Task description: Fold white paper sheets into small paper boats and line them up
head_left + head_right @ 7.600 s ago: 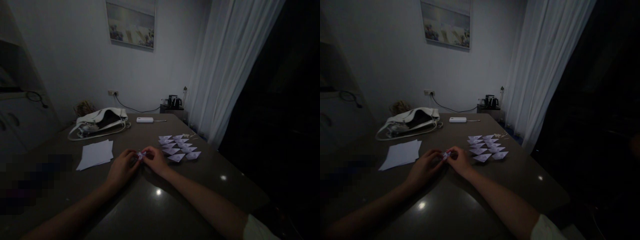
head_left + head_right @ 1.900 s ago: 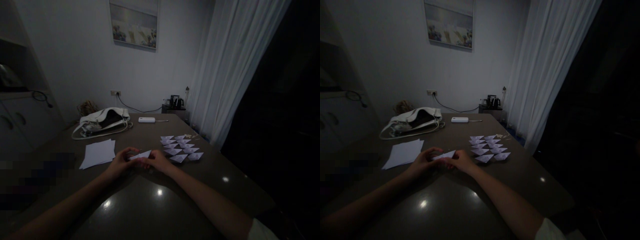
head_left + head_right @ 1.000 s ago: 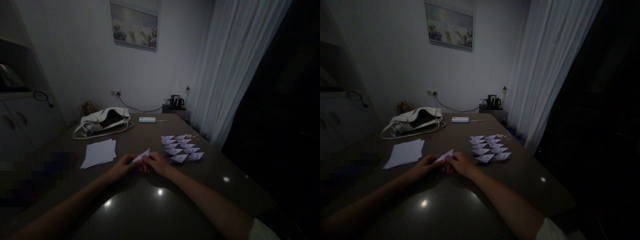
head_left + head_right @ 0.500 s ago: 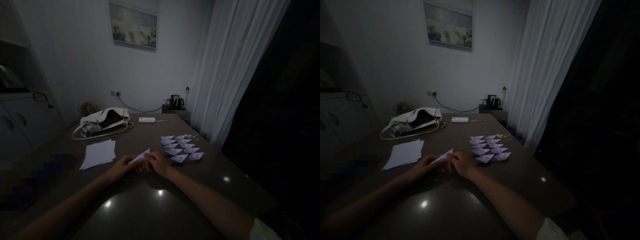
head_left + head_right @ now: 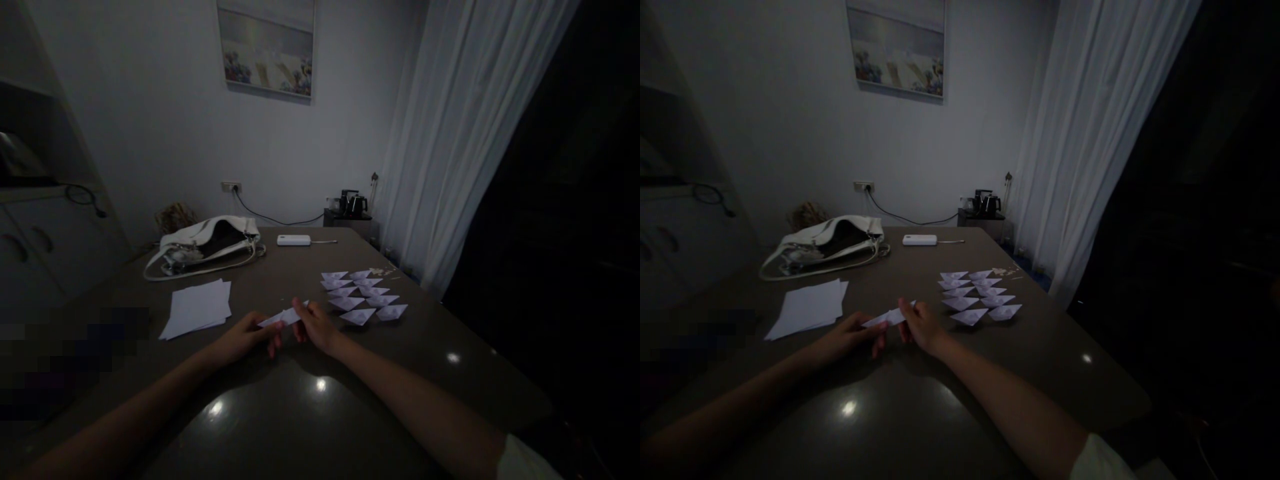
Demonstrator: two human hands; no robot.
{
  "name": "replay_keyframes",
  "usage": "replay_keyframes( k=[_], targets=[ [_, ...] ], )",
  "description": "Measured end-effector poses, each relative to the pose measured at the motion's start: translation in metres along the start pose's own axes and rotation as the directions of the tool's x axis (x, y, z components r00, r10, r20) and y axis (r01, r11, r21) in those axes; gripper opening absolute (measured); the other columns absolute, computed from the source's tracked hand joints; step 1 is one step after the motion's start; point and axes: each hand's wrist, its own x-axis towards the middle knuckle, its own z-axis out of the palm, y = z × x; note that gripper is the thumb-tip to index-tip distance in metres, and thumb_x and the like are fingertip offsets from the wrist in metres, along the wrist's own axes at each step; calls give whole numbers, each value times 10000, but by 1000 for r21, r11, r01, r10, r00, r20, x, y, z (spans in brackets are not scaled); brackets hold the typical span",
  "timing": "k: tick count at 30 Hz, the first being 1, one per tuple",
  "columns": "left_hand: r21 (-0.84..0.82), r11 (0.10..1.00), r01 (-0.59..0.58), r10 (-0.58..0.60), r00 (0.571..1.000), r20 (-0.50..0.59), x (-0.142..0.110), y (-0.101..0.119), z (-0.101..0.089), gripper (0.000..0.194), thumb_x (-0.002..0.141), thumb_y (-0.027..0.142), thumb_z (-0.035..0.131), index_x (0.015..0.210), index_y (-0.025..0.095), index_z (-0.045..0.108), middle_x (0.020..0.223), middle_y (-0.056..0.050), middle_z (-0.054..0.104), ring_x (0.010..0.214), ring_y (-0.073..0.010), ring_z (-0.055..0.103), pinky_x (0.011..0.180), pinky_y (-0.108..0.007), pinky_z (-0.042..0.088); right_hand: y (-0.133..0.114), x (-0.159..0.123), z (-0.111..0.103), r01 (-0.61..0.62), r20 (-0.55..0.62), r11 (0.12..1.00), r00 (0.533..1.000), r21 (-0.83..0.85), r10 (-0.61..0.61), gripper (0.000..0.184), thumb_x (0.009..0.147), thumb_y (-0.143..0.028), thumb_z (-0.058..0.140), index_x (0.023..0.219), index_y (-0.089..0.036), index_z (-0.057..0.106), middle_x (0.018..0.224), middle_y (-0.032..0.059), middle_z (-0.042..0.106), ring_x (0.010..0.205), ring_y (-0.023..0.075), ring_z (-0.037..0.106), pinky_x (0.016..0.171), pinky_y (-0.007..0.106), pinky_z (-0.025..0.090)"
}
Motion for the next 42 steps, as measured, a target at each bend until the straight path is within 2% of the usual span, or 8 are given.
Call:
replay_keyframes(
  k=[7,11,18,25,31,36,40,42],
  targets=[
    [-112,993,48,-49,999,-6,-1,1,0,526,766,606,543,650,111,676,504,-33,624,424,-118,491,453,-223,342,-5,-1,3,29,-82,998,996,-49,-32,726,802,-758,246,414,-173,429,342,-17,390,315,66,377,369,199,286],
    [-106,993,54,-55,998,-7,-2,3,0,541,768,616,535,622,113,670,478,-33,608,391,-105,452,420,-220,294,-7,-2,2,30,-109,999,993,-31,-33,750,789,-779,204,443,-165,458,366,-13,410,312,67,383,352,196,281],
    [-122,991,63,-64,998,-5,-5,9,5,656,832,654,390,646,107,699,507,-53,624,422,-127,493,465,-240,339,-2,0,1,-22,-148,1000,989,-12,20,769,762,-806,179,475,-158,477,412,3,461,321,72,411,337,193,284],
    [-81,997,-2,5,999,35,-2,4,3,678,832,664,374,623,112,706,499,-70,629,504,-160,561,547,-251,398,-1,2,-3,17,-193,994,980,-111,-39,799,809,-764,125,453,-162,512,355,6,427,322,82,399,371,205,301],
    [-4,1000,-11,11,999,46,1,0,-1,490,782,582,555,720,129,731,577,-35,661,537,-138,539,538,-223,375,-2,3,-7,13,-242,993,969,-121,-42,775,825,-745,153,426,-168,484,349,2,406,323,82,379,376,211,295],
    [-58,998,-24,25,1000,11,0,0,-2,445,807,509,552,689,118,729,599,-52,666,590,-155,563,586,-235,402,-1,3,-6,41,-172,998,984,-55,-50,747,803,-760,215,465,-158,500,373,-8,425,332,72,392,366,194,291],
    [-66,998,6,-7,1000,-14,-3,2,-1,450,786,517,557,625,123,701,565,-43,642,551,-155,547,556,-241,397,-2,0,-4,22,33,1000,999,-11,-22,596,759,-704,460,558,-147,524,459,-20,493,376,66,433,374,179,312],
    [-62,998,16,-17,1000,-13,-3,1,-1,455,780,526,558,616,123,691,560,-37,635,537,-152,541,556,-242,397,-3,-1,-4,34,112,999,993,1,-33,544,768,-657,500,588,-144,530,496,-19,517,395,65,447,383,176,326]
  ],
)
